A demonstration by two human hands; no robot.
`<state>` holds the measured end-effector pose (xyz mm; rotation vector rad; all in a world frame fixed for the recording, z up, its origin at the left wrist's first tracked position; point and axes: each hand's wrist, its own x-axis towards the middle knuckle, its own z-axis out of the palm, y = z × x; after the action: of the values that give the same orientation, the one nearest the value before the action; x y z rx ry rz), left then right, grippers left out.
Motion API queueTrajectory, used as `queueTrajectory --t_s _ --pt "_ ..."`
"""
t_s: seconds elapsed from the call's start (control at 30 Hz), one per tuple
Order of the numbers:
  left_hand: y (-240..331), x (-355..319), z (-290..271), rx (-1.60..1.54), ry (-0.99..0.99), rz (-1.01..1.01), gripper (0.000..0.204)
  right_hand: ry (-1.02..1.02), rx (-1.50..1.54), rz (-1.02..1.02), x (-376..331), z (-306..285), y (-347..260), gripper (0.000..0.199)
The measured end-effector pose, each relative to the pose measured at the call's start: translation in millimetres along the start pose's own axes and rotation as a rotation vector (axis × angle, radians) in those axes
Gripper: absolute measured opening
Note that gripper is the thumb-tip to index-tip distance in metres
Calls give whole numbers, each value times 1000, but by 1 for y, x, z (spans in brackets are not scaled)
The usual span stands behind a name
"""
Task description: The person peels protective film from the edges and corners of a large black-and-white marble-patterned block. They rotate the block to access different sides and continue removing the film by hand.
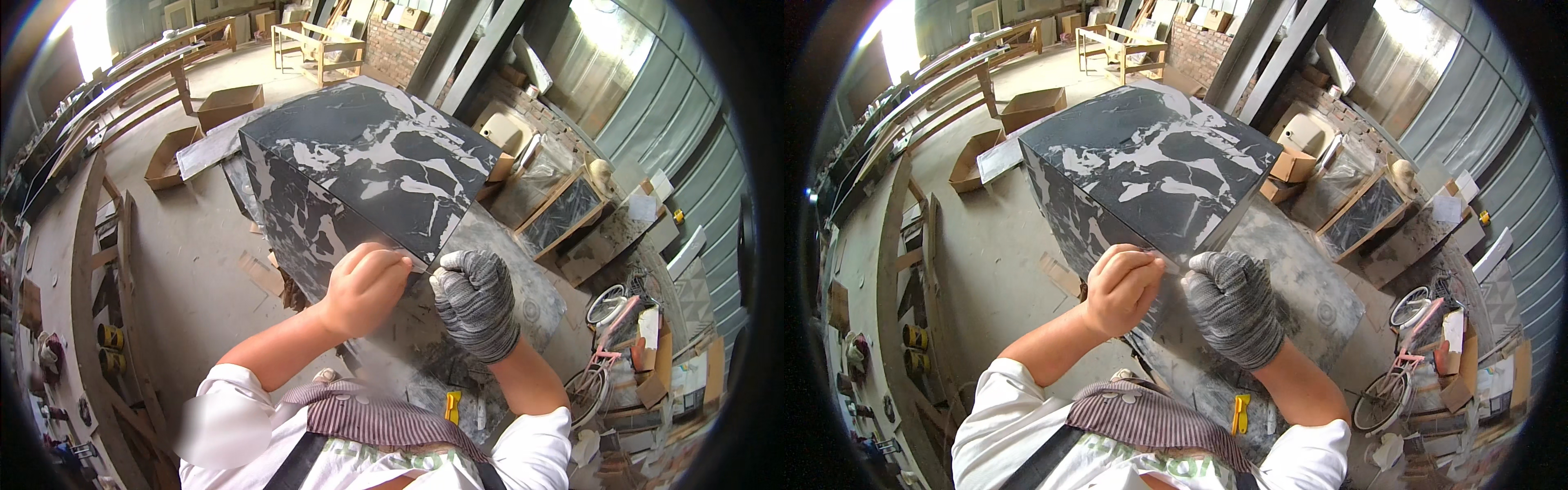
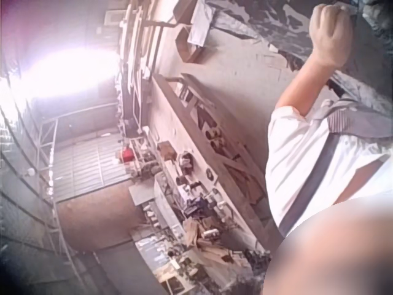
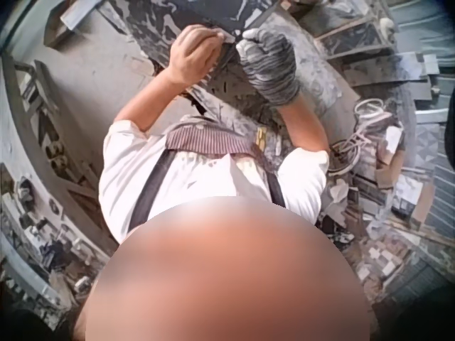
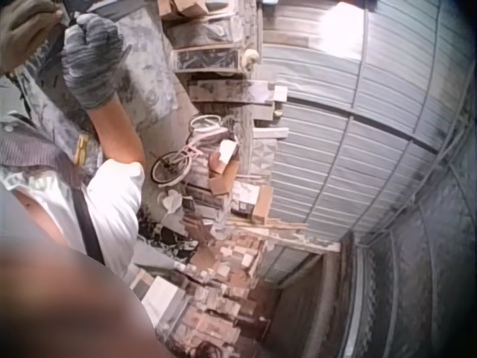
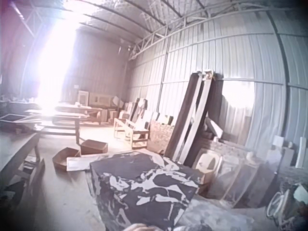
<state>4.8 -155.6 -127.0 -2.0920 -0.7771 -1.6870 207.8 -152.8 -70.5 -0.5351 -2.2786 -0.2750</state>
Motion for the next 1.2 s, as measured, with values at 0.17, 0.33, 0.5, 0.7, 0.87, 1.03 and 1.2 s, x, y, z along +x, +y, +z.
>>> queueTrajectory --t_s 0.17,0.33,0.5,0.7,0.87,1.03,1.2 --pt "-3 -22 1 9 -59 24 28 -31 -30 -17 -26 21 2 12" --pt "-4 -35 0 17 -107 2 26 36 -43 21 -38 36 -3 17" --pt "-1 -24 -1 7 -103 -17 27 34 -36 20 -26 27 -4 20" --pt "-5 -33 0 -4 -117 32 26 29 -27 29 -39 36 -3 17" --pt "-9 -64 1 5 -184 -13 26 -6 20 70 -54 58 -5 15" --pt "-1 -39 1 -21 -128 -60 22 -13 17 11 -31 32 -7 23" --pt "2 -41 1 -20 -141 -17 20 2 -34 36 -45 41 -5 14"
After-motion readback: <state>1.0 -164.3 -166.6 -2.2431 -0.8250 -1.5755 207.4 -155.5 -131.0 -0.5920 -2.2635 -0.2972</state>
